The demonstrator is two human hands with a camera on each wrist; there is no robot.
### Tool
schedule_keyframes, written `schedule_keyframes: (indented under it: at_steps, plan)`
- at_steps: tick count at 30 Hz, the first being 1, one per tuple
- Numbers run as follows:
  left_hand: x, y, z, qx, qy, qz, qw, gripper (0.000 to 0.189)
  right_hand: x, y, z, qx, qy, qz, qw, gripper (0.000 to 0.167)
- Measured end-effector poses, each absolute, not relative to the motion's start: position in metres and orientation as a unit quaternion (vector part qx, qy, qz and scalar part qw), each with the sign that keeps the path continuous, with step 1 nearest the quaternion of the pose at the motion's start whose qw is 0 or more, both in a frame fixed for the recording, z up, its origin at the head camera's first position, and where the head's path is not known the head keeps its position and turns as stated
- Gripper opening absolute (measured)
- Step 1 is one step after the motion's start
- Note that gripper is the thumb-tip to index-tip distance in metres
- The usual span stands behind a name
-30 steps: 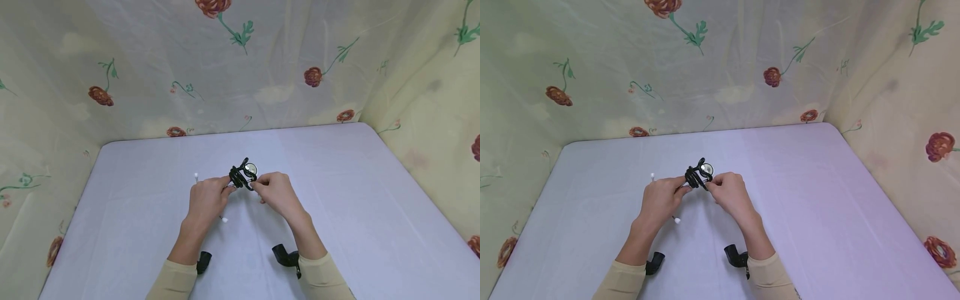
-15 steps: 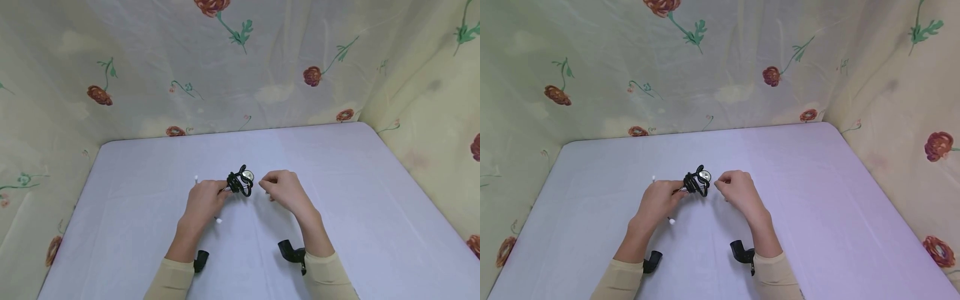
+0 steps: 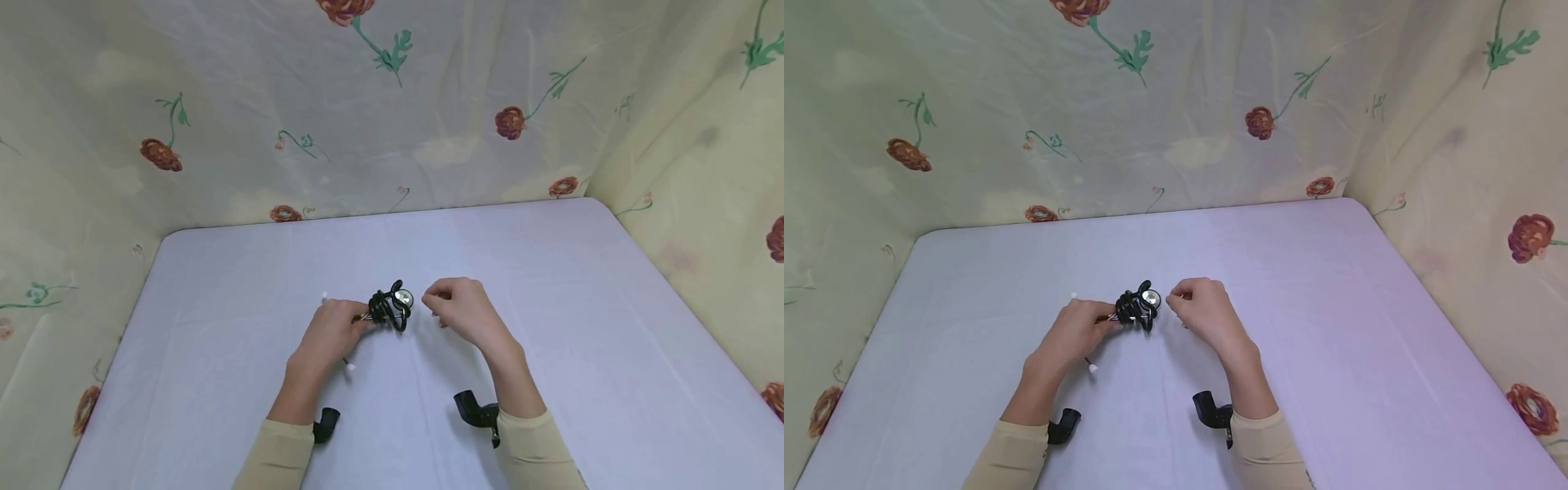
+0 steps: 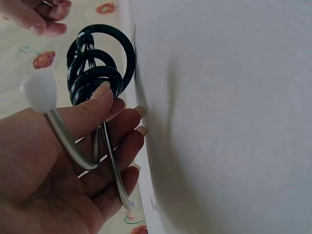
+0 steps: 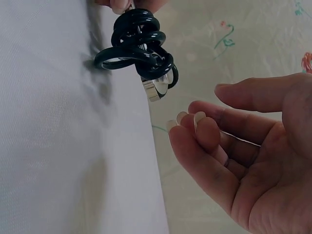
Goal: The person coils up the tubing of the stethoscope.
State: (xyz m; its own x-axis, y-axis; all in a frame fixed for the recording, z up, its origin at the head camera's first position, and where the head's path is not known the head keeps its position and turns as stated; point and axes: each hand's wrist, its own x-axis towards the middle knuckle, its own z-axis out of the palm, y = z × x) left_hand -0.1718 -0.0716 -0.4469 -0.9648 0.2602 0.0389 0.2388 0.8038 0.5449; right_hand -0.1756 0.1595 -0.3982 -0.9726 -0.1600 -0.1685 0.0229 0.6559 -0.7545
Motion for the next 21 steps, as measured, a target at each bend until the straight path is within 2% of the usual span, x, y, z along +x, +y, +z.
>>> schedule_keyframes:
  at_steps: [6,11,21]
  plan:
    - [-0.1736,-0.0723,-0.447,0.127,0.953,0.271,0.038,0.02,-0.1765,0.1606,-0.4003,-0.039,0.91,-0.397,0.107,0.027]
    - [-0.1728,-0.0712,-0.4472,0.116,0.96,0.251,0.027,0.005,-0.1763,0.1605,-0.4011,-0.038,0.911,-0.395,0.11,0.027]
    - [-0.1712,-0.0689,-0.4455,0.098,0.969,0.228,0.02,0.022,-0.1766,0.1617,-0.4008,-0.05,0.914,-0.387,0.107,0.026]
